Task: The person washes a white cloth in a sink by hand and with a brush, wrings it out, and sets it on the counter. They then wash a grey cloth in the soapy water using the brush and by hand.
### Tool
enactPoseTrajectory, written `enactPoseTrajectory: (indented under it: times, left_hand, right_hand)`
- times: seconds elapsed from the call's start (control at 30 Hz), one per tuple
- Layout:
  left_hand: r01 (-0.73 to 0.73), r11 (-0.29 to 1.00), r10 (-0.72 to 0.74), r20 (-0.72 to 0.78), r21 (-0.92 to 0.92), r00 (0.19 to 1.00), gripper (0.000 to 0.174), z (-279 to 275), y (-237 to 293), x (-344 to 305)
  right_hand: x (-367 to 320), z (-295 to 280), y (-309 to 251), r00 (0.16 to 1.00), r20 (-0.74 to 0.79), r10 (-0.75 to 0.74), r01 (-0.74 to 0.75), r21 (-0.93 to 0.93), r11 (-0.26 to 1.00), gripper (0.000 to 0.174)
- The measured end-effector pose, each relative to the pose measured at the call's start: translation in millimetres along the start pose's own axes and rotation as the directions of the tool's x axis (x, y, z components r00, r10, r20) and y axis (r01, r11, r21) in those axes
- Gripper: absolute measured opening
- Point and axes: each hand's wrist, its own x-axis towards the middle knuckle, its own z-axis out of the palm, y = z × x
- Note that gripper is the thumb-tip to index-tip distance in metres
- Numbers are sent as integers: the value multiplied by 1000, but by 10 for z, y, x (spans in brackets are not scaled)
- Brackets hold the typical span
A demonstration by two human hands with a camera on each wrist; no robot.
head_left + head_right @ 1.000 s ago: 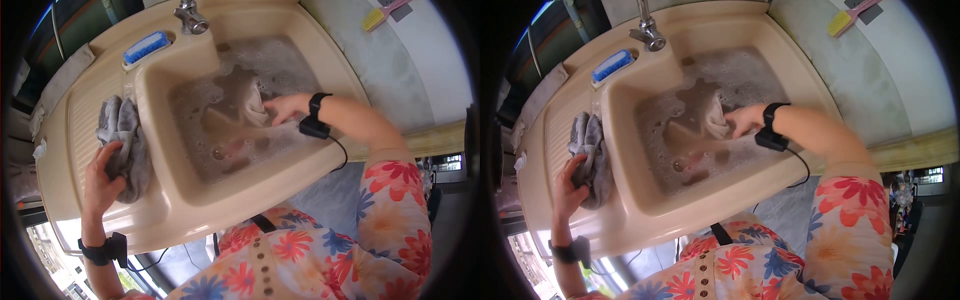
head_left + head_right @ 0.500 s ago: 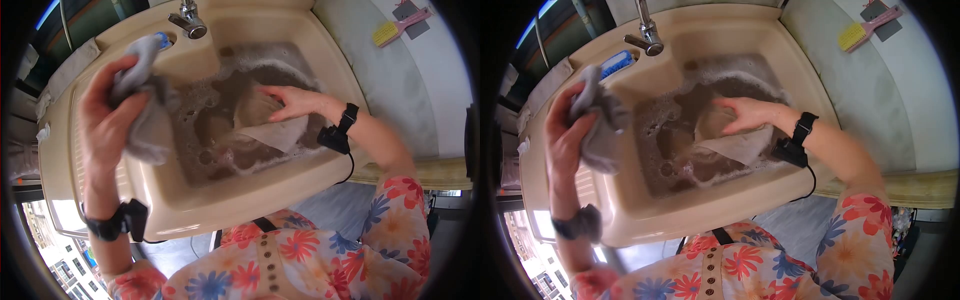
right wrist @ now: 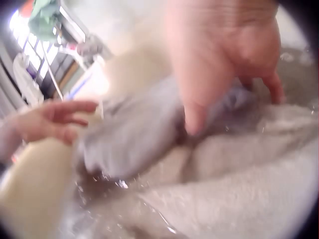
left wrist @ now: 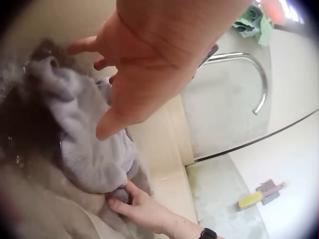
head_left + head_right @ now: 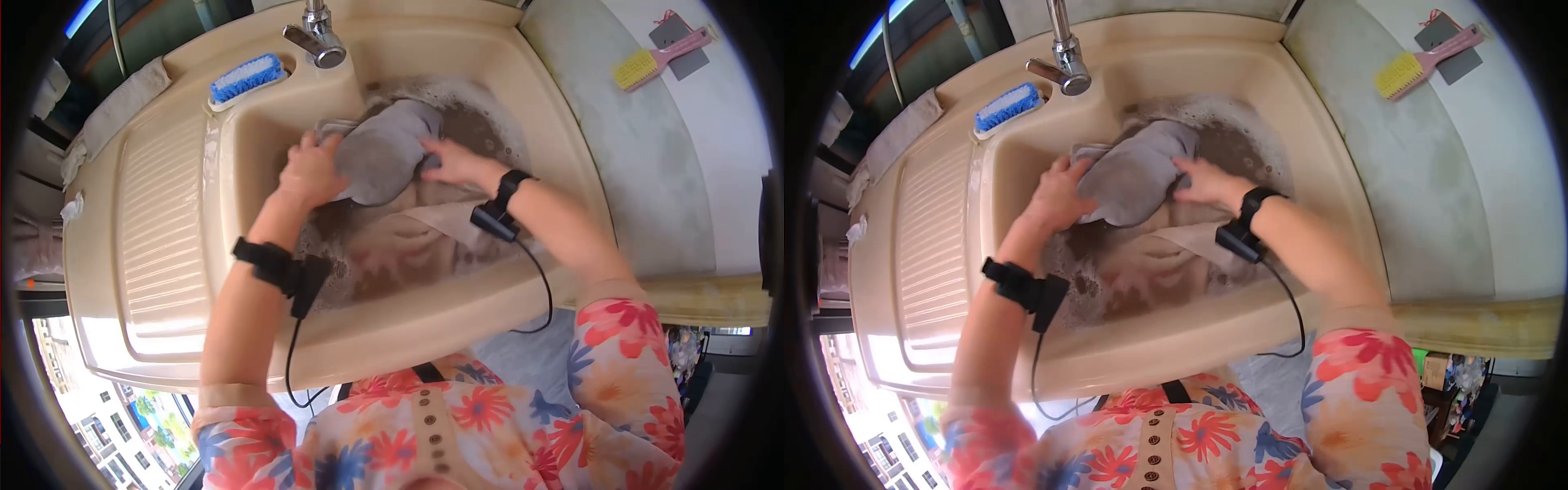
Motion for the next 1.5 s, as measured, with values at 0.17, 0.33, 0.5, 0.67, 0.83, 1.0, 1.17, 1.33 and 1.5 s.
enactPoseTrajectory:
  times: [0.17, 0.33, 0.5, 0.67, 0.83, 1.0, 1.17, 1.33, 1.5]
  left_hand:
    - [40, 999, -41, 254, 9, 966, 77, 636, 167, 237]
    - [202, 973, -110, 544, -113, 832, 77, 742, -121, 341]
    - [473, 167, -512, 334, -865, 791, 56, 684, 188, 202]
    - [323, -442, -329, 486, -837, 810, 44, 863, 16, 290]
    - [65, -597, -225, 244, -799, 943, 26, 996, -15, 263]
    - [130, -54, -455, 140, -990, 880, 32, 409, 149, 84]
    - [385, 658, -649, -227, -648, 726, 67, 690, -202, 103]
    - [275, 724, -370, -20, -632, 929, 76, 983, 33, 166]
    - [399, 428, -621, 57, -811, 782, 77, 784, -195, 148]
  right_hand:
    - [115, 306, -247, 862, 444, 246, -133, -269, 954, 56]
    - [142, -213, 264, 892, 420, 167, -322, 332, 886, 59]
    - [254, 93, -32, 919, 313, 239, -392, 666, 635, 71]
    - [173, -179, -1131, 984, 174, 39, -165, 806, 569, 54]
    - [380, 94, -1296, 974, -221, 46, 22, 295, 955, 47]
    - [430, -2, -347, 981, -42, 189, -191, -67, 979, 51]
    - [274, -330, 363, 877, 163, 451, -477, 205, 855, 63]
    - [473, 146, -96, 969, 176, 175, -198, 118, 973, 65]
    - [454, -204, 305, 931, 242, 273, -346, 345, 872, 64]
